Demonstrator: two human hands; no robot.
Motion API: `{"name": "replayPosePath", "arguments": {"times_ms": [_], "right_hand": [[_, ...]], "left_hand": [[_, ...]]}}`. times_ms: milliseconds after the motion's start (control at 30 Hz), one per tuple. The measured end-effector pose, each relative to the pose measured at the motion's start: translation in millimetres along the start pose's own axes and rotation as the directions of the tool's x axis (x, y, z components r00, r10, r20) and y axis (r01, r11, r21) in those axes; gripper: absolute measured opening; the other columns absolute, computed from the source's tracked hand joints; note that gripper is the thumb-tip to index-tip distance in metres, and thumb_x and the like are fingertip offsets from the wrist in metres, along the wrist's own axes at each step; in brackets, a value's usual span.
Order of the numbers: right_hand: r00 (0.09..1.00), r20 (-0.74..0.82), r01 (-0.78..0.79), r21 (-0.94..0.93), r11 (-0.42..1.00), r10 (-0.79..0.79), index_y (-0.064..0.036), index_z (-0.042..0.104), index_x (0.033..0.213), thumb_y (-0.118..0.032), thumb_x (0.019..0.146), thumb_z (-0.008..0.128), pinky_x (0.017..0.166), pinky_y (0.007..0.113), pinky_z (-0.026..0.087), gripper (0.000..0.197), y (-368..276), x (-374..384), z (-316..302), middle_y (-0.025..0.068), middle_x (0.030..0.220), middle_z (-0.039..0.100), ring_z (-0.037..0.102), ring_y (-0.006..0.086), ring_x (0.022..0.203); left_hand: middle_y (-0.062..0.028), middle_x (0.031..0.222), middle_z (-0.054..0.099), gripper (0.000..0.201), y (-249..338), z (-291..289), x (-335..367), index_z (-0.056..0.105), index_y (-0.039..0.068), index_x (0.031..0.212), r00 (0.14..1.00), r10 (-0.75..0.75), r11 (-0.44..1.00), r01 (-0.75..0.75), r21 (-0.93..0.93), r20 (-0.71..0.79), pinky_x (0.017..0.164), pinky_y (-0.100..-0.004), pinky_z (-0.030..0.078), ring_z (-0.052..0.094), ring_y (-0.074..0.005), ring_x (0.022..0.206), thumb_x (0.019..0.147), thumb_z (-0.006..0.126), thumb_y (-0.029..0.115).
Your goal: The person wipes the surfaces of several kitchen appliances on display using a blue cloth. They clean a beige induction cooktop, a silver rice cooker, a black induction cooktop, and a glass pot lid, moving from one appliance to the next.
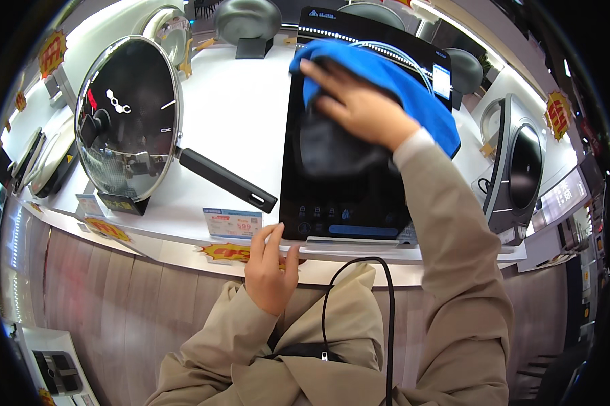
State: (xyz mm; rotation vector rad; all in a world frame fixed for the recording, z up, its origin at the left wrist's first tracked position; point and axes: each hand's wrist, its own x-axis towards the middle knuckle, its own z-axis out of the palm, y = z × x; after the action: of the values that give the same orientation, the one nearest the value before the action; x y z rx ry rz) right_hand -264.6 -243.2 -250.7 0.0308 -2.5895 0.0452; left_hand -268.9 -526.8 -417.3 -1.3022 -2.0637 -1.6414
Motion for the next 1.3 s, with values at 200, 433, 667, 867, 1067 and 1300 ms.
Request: {"name": "replayPosePath", "arguments": {"times_ms": [200,433,667,867,1067,1300], "right_hand": [[0.994,-0.022,0.093,-0.305,0.948,-0.104,-0.0331,0.035,0.154,-0.036,0.099,0.054,0.111,0.048,0.037,0.059,-18,-9,28,0.0132,0.148,0.048,0.049,0.0366,0.131],[0.928,0.357,0.097,0.039,0.995,-0.104,-0.0336,0.031,0.157,-0.028,0.097,0.058,0.102,0.044,0.046,0.066,-82,-79,36,0.0157,0.144,0.052,0.058,0.038,0.118],[0.945,0.31,0.061,0.142,0.988,-0.103,-0.0362,0.031,0.156,-0.03,0.097,0.06,0.109,0.047,0.04,0.066,-60,-68,25,0.016,0.144,0.052,0.056,0.0386,0.122],[0.995,-0.059,0.075,-0.066,0.995,-0.079,-0.0324,0.037,0.154,-0.044,0.098,0.056,0.117,0.044,0.031,0.06,17,18,5,0.0166,0.156,0.038,0.044,0.0399,0.138],[0.959,-0.267,-0.152,-0.192,0.97,0.097,-0.0291,0.033,0.156,-0.043,0.101,0.051,0.12,0.043,0.024,0.059,84,18,-26,0.0186,0.157,0.035,0.034,0.0374,0.145],[0.841,-0.472,-0.458,-0.364,0.811,0.264,-0.0314,0.029,0.157,-0.042,0.105,0.04,0.118,0.046,0.028,0.055,102,-65,-36,0.0168,0.155,0.04,0.038,0.0419,0.14]], "left_hand": [[-0.0212,0.101,0.069,0.035,-9,3,9,0.062,-0.009,0.122,1.0,0.001,0.995,-0.001,0.099,-0.003,0.059,-0.0331,0.054,0.067,-0.0255,0.068,0.09,0.069,0.003],[-0.0175,0.072,0.063,0.038,-10,14,16,0.064,-0.006,0.124,1.0,0.015,0.967,-0.012,0.255,-0.013,0.054,-0.0369,0.048,0.061,-0.0281,0.055,0.088,0.068,0.003],[-0.0181,0.079,0.063,0.047,-9,17,14,0.06,-0.003,0.132,1.0,-0.003,0.971,0.001,0.237,0.008,0.058,-0.0378,0.048,0.062,-0.0296,0.061,0.086,0.069,0.002],[-0.016,0.076,0.061,0.049,-10,14,14,0.059,-0.003,0.134,1.0,-0.021,0.977,0.016,0.214,0.02,0.055,-0.033,0.047,0.056,-0.0232,0.057,0.088,0.072,0.005],[-0.0151,0.072,0.06,0.048,-11,11,13,0.06,-0.004,0.133,0.999,-0.024,0.976,0.019,0.218,0.022,0.052,-0.0307,0.044,0.053,-0.0195,0.055,0.087,0.073,0.005],[-0.0157,0.072,0.06,0.049,-13,16,13,0.059,-0.004,0.134,1.0,0.018,0.979,-0.019,0.204,0.009,0.051,-0.0301,0.044,0.053,-0.0197,0.053,0.087,0.073,0.005]]}}
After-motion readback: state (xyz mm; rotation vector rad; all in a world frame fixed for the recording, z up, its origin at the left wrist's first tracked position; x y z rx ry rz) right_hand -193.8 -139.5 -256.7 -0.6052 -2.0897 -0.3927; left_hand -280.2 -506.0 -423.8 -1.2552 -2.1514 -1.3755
